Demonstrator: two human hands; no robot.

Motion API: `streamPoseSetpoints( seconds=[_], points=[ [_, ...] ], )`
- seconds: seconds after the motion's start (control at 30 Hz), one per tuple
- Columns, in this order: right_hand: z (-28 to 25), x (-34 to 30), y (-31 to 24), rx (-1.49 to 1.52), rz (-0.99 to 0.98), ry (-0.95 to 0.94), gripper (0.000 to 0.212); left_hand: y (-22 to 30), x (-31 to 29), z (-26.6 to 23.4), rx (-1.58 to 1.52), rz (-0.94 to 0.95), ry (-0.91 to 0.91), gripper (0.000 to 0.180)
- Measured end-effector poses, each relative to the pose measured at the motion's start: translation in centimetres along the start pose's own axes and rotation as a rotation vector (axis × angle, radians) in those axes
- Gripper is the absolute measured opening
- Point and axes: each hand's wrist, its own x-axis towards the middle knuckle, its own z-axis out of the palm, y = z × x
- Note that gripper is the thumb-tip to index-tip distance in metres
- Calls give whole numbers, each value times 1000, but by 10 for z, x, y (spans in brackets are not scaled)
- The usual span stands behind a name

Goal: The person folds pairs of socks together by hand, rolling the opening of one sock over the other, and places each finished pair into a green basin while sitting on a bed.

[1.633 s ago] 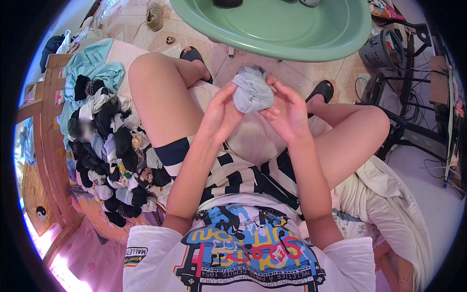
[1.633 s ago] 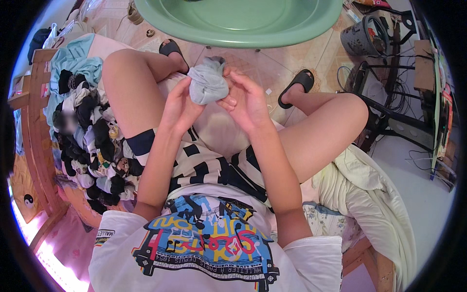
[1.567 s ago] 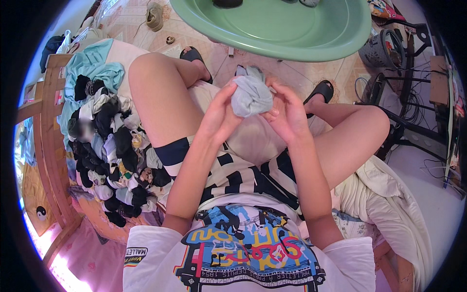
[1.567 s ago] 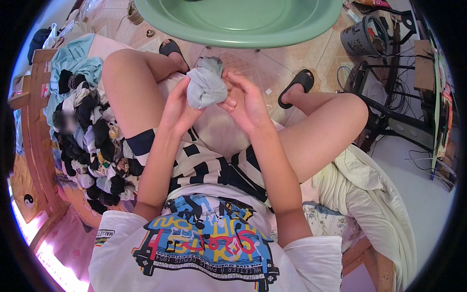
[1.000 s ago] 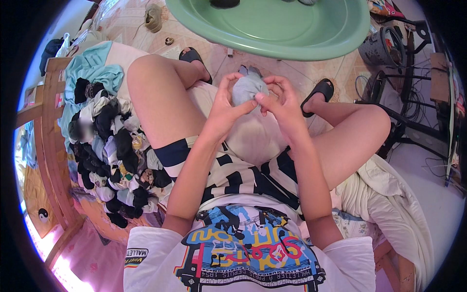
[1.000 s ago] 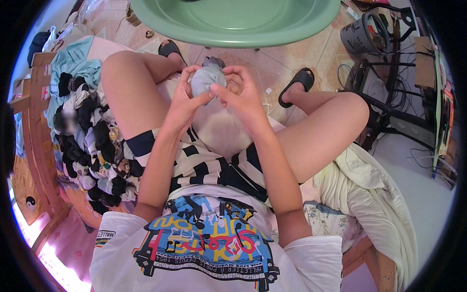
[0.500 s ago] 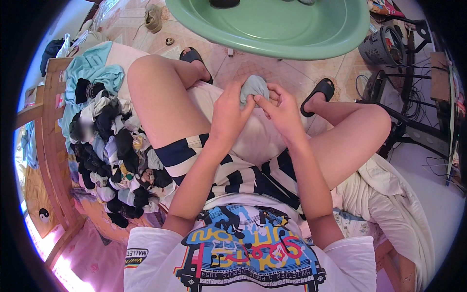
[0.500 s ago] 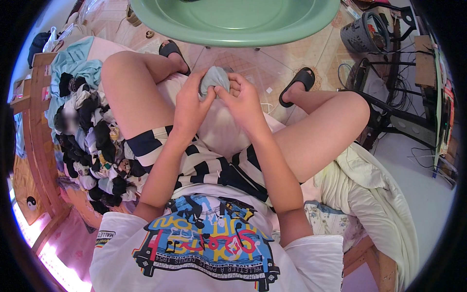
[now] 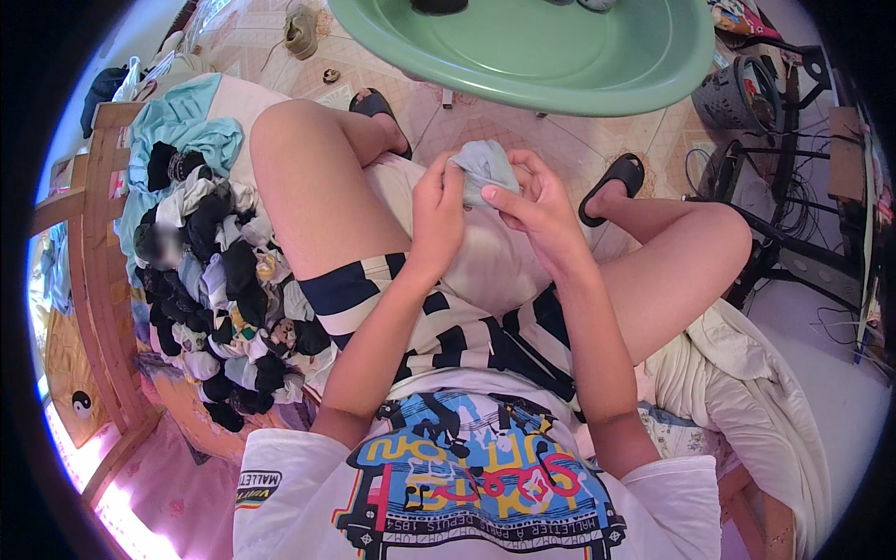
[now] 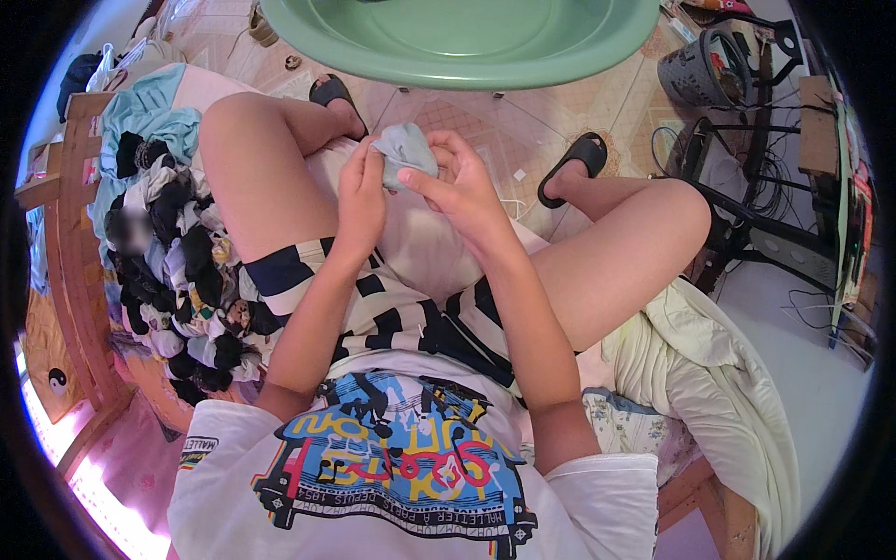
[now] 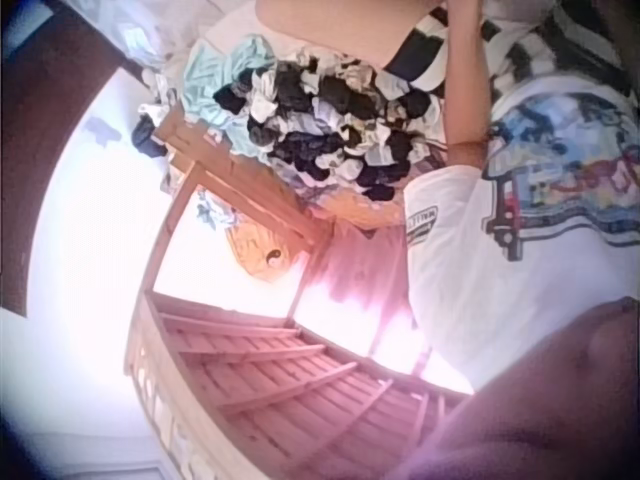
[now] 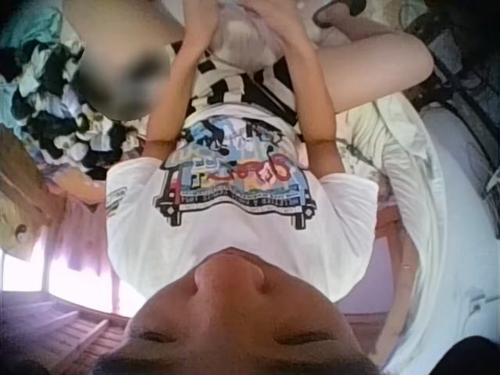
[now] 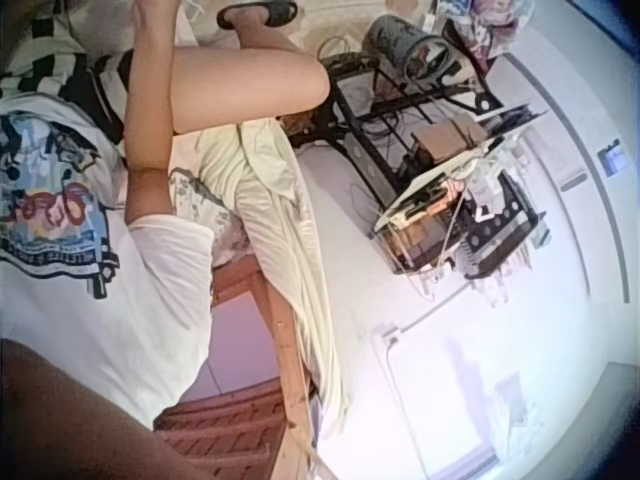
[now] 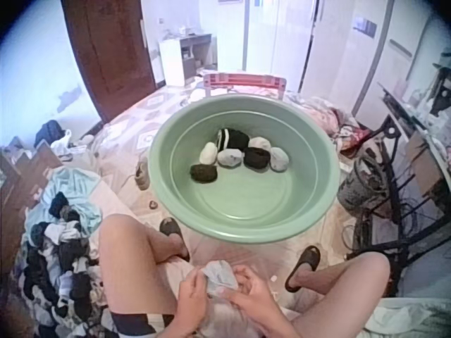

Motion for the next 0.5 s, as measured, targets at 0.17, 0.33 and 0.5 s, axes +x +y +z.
streamPoseSetpoints(
  seconds=[0.17,0.33,0.5],
  points=[
    [0,1,-5,76,98,9,23,-22,6,-7,-317,-87,107,19],
    [-17,1,1,-9,57,181,18,-7,15,-23,-339,-108,-99,15],
    [-12,3,8,-67,-63,206,18,-6,6,1,176,184,-166,35]
  ],
)
